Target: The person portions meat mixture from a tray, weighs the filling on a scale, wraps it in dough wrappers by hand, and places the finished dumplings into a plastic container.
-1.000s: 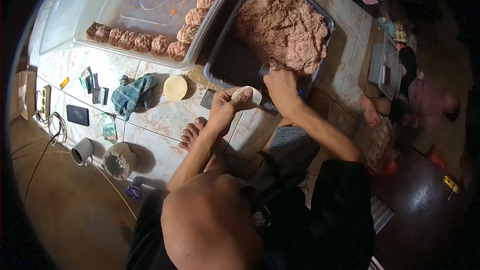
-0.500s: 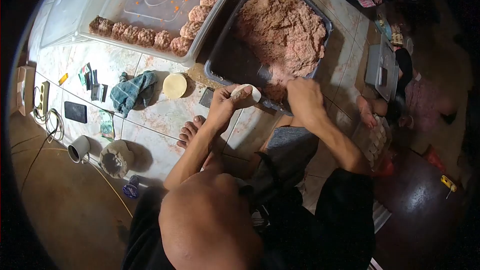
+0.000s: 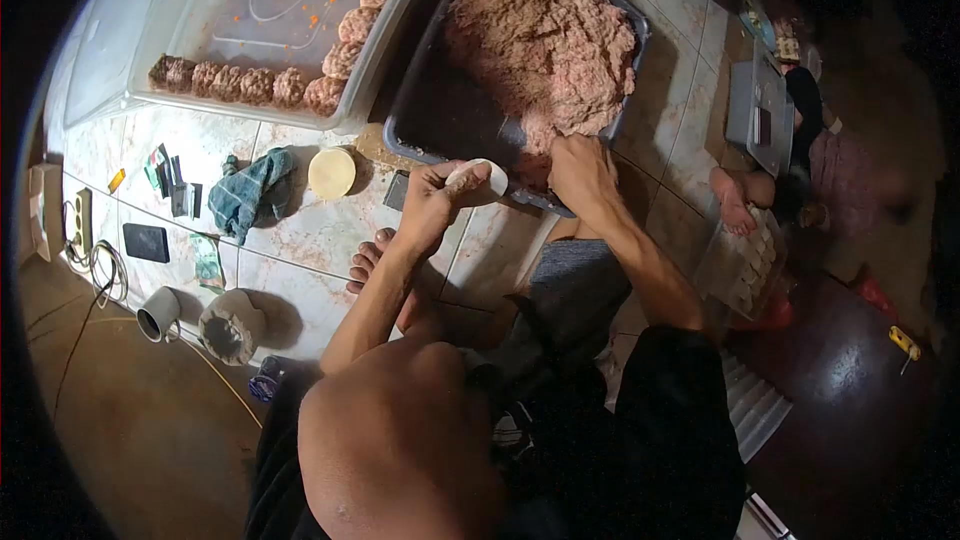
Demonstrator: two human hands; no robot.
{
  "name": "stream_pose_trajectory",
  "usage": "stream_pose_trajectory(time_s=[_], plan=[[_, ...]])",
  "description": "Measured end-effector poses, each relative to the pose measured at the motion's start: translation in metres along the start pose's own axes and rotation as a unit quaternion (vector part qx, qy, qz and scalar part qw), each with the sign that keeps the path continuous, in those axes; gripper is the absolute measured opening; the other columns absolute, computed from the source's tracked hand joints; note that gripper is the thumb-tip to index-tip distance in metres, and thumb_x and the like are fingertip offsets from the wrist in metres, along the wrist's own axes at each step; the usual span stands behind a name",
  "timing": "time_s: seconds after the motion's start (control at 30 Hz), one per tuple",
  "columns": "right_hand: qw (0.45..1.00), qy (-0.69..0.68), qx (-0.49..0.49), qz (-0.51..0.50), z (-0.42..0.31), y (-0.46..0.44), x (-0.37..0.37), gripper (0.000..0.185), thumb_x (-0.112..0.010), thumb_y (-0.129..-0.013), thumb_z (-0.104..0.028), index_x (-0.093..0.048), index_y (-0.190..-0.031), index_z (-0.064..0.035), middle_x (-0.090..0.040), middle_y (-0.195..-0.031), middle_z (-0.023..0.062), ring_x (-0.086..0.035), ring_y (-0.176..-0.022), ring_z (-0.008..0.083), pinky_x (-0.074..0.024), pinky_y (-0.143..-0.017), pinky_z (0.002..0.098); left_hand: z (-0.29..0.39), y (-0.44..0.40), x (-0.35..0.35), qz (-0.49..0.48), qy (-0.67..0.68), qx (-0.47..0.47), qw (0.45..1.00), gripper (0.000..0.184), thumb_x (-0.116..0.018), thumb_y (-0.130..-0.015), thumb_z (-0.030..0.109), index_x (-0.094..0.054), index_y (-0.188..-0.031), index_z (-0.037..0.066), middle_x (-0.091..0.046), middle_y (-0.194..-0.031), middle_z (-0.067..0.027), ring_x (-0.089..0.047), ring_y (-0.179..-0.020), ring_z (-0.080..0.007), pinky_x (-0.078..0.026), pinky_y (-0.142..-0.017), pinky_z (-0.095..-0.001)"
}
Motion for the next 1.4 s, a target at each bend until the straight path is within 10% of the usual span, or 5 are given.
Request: stream_pose_trajectory(time_s=[0.43,0.57,0.77,0.87,1.4], plan=[[0.961,-0.200,-0.062,0.183,-0.019,-0.015,0.031,0.029,-0.069,-0.093,-0.011,-0.078,-0.120,-0.0053,-0.075,-0.099,0.0247,-0.074,-0.092,0.0420,-0.0578,-0.083,0.0477,0.032,0.023,0.007,0.021,0.122,-0.071,0.990,0.029,-0.069,-0.104,0.022,-0.071,-0.121,-0.001,-0.075,-0.113,-0.0115,-0.074,-0.100,-0.0191,-0.061,-0.084,-0.0335],[0.868,-0.475,-0.118,0.080,-0.027,0.020,0.051,0.022,-0.065,-0.104,-0.011,-0.078,-0.118,0.0001,-0.079,-0.098,0.0168,-0.075,-0.078,0.0250,-0.0557,-0.071,0.0368,0.048,0.020,0.053,0.130,0.201,-0.070,0.968,0.048,-0.060,-0.106,0.037,-0.062,-0.137,0.000,-0.071,-0.129,-0.0157,-0.068,-0.125,-0.0311,-0.052,-0.111,-0.0494],[0.858,-0.424,-0.003,0.290,-0.071,0.063,0.080,0.022,-0.073,-0.097,0.001,-0.079,-0.118,-0.0003,-0.074,-0.097,0.0097,-0.068,-0.079,0.0137,-0.0532,-0.067,0.0323,0.076,0.006,-0.023,-0.016,0.301,0.012,0.954,0.065,-0.049,-0.108,0.054,-0.061,-0.142,0.001,-0.068,-0.140,-0.0173,-0.065,-0.131,-0.0320,-0.049,-0.114,-0.0467],[0.870,-0.354,0.028,0.341,-0.086,0.064,0.063,0.030,-0.075,-0.091,0.006,-0.080,-0.119,-0.0030,-0.071,-0.101,0.0141,-0.072,-0.085,0.0285,-0.0570,-0.073,0.0374,0.087,0.015,-0.032,-0.065,0.339,0.033,0.938,0.068,-0.047,-0.108,0.054,-0.059,-0.144,-0.002,-0.068,-0.142,-0.0203,-0.065,-0.131,-0.0351,-0.048,-0.116,-0.0478],[0.904,-0.271,0.027,0.329,-0.061,0.099,0.088,0.019,-0.073,-0.097,0.004,-0.076,-0.115,0.0020,-0.071,-0.100,0.0145,-0.071,-0.089,0.0272,-0.0567,-0.073,0.0348,0.110,0.023,-0.008,0.085,0.312,-0.059,0.945,0.063,-0.056,-0.105,0.046,-0.061,-0.136,-0.007,-0.070,-0.136,-0.0226,-0.067,-0.128,-0.0384,-0.047,-0.117,-0.0529]])
Point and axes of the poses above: each hand's wrist, its own y-axis away from the middle knuckle, its own x-axis out of the back of the hand, z = x × y, the point moved 8 cm from there along -y, towards the middle knuckle
